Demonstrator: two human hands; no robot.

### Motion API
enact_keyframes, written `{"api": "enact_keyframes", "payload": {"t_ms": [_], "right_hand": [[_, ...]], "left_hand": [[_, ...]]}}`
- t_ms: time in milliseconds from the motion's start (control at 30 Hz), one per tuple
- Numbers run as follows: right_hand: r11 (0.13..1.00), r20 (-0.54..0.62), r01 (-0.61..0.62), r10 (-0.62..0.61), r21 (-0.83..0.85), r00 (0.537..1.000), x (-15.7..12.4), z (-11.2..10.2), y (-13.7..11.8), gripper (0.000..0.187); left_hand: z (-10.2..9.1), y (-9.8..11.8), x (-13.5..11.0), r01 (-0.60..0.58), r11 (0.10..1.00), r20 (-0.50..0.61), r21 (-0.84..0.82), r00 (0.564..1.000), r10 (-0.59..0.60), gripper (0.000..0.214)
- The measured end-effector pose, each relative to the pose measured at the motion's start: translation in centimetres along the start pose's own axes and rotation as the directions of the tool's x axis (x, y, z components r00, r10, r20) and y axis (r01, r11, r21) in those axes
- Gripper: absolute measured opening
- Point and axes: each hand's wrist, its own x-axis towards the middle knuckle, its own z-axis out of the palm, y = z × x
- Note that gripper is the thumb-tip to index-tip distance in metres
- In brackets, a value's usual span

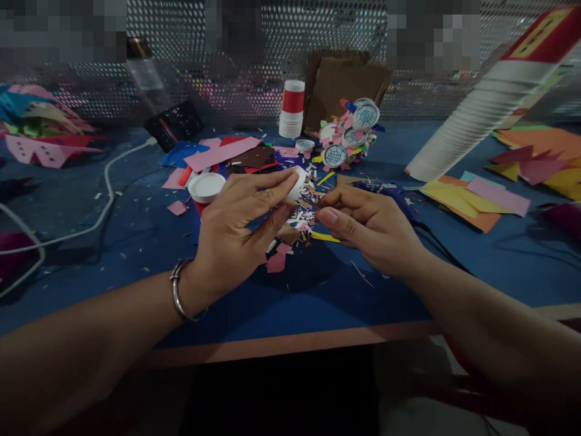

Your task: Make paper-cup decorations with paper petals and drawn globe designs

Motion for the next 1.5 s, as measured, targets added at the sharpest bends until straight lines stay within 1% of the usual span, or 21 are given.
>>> {"api": "enact_keyframes", "payload": {"t_ms": [100, 167, 300, 567, 833, 1000, 1100, 1167, 1267, 1367, 1433, 1500], "right_hand": [[1.000, 0.012, 0.006, -0.006, 0.021, 1.000, 0.07, 0.04, -0.12, 0.054], [1.000, 0.010, 0.002, -0.002, 0.028, 1.000, 0.11, 0.11, -0.11, 0.055], [0.999, 0.018, -0.015, 0.014, 0.040, 1.000, 0.15, 0.22, 0.06, 0.053], [0.999, 0.028, 0.005, -0.006, 0.037, 1.000, 0.26, 0.16, 0.04, 0.051], [0.999, 0.026, 0.042, -0.043, 0.035, 0.999, 0.32, 0.13, 0.10, 0.049], [1.000, 0.020, -0.011, 0.011, 0.019, 1.000, 0.26, 0.08, 0.08, 0.052], [0.999, -0.012, -0.034, 0.035, 0.039, 0.999, 0.22, 0.05, 0.10, 0.052], [1.000, -0.053, -0.017, 0.017, 0.012, 0.998, 0.23, 0.05, 0.08, 0.052], [1.000, -0.090, 0.001, -0.002, -0.013, 0.996, 0.28, 0.12, 0.05, 0.051], [0.998, -0.071, 0.010, -0.005, 0.059, 0.997, 0.37, 0.28, 0.17, 0.051], [0.996, -0.047, 0.033, -0.029, 0.084, 0.998, 0.42, 0.39, 0.29, 0.051], [0.997, -0.011, 0.052, -0.052, 0.064, 0.999, 0.45, 0.43, 0.37, 0.047]], "left_hand": [[0.08, 0.25, 0.05, 0.027, 0.999, 0.013, -0.040, 1.000, -0.026, 0.024], [0.15, 0.15, 0.05, 0.026, 0.999, 0.033, -0.037, 0.999, -0.025, 0.025], [0.22, -0.07, -0.04, -0.005, 1.000, 0.045, -0.011, 0.999, 0.005, 0.028], [0.18, -0.16, -0.09, -0.045, 0.998, 0.053, 0.043, 0.998, 0.043, 0.028], [0.21, 0.17, -0.13, 0.013, 1.000, 0.021, 0.003, 1.000, -0.013, 0.025], [0.10, -0.04, 0.22, 0.041, 0.999, -0.004, -0.012, 0.999, -0.041, 0.020], [-0.05, -0.26, 0.50, 0.096, 0.995, 0.011, -0.020, 0.995, -0.096, 0.017], [-0.05, -0.29, 0.60, 0.148, 0.988, 0.056, -0.038, 0.988, -0.146, 0.018], [0.12, -0.08, 0.62, 0.219, 0.972, 0.201, -0.080, 0.959, -0.199, 0.024], [0.35, 0.24, 0.56, 0.266, 0.952, 0.342, -0.149, 0.918, -0.203, 0.028], [0.43, 0.38, 0.49, 0.300, 0.933, 0.399, -0.199, 0.894, -0.202, 0.028], [0.46, 0.42, 0.39, 0.339, 0.911, 0.443, -0.235, 0.872, -0.210, 0.029]]}}
